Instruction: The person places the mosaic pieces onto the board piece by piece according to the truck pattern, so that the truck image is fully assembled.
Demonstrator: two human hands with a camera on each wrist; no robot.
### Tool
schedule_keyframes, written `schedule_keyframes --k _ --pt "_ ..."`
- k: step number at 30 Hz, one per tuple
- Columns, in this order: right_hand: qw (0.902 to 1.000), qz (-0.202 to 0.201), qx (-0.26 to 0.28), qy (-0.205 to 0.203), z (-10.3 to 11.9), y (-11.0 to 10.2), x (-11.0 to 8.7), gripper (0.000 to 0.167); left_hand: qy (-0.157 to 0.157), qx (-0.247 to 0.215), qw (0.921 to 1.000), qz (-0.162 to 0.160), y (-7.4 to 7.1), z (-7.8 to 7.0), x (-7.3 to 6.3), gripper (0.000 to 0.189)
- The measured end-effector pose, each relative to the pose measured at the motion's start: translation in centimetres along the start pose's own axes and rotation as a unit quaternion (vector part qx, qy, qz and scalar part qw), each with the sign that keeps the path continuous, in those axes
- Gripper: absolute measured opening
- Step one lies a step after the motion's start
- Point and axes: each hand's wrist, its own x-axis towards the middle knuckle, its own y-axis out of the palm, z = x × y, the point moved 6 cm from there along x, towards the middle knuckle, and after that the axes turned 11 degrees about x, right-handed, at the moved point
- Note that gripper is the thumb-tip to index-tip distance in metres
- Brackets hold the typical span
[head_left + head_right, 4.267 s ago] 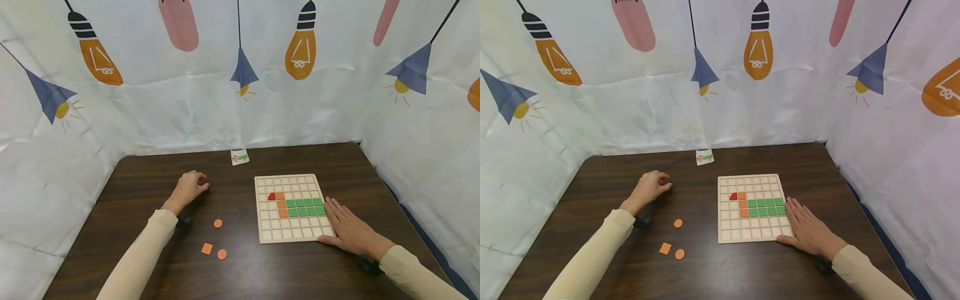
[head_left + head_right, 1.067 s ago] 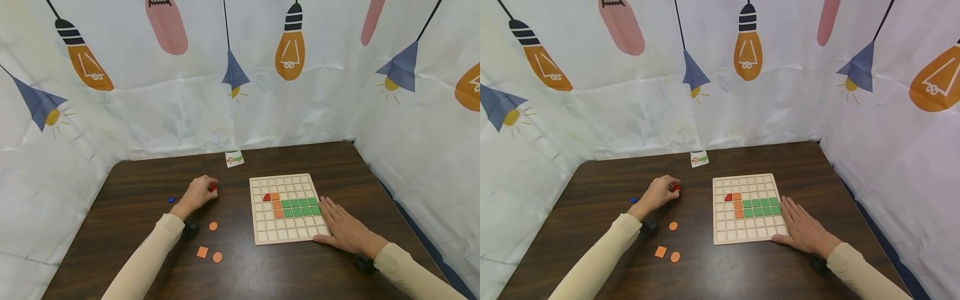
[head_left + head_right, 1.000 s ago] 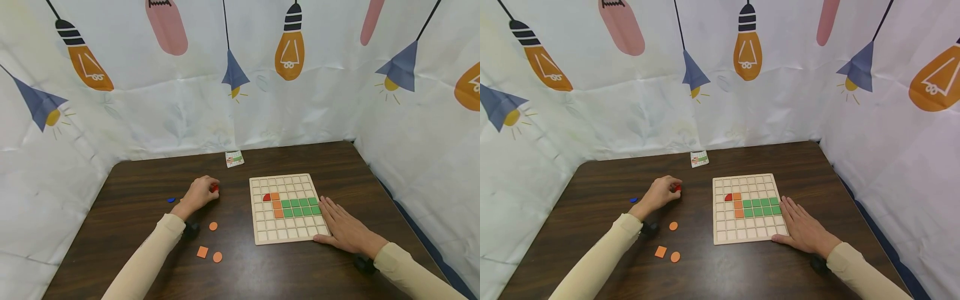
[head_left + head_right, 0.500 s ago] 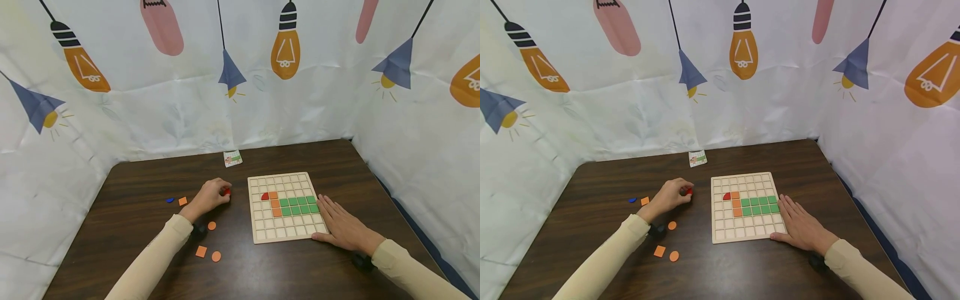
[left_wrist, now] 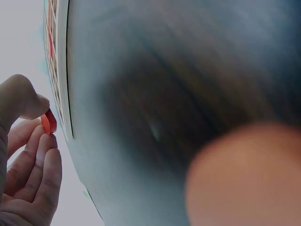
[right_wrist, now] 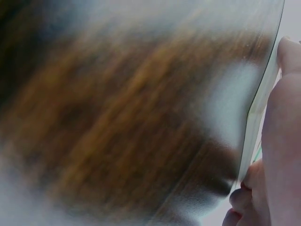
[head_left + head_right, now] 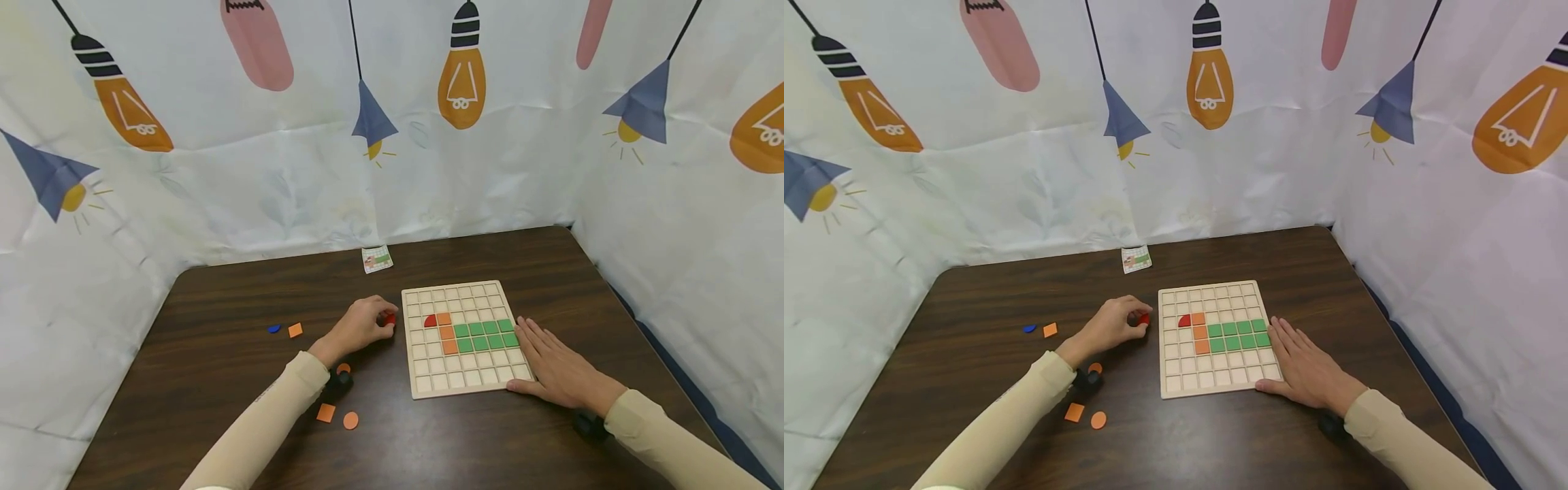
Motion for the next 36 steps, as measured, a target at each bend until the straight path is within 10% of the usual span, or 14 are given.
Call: schedule_keyframes --k 18,36 --pt "0.9999 -0.002 -0.012 0.000 -0.1 0.0 0.0 0.106 0.056 -0.019 0.9968 0.055 1.5 -3.8 1.4 0.032" --pt "0.9999 0.001 -0.010 0.005 -0.1 0.0 0.1 0.107 0.074 -0.011 0.9944 0.075 2.5 -4.5 1.7 0.030"
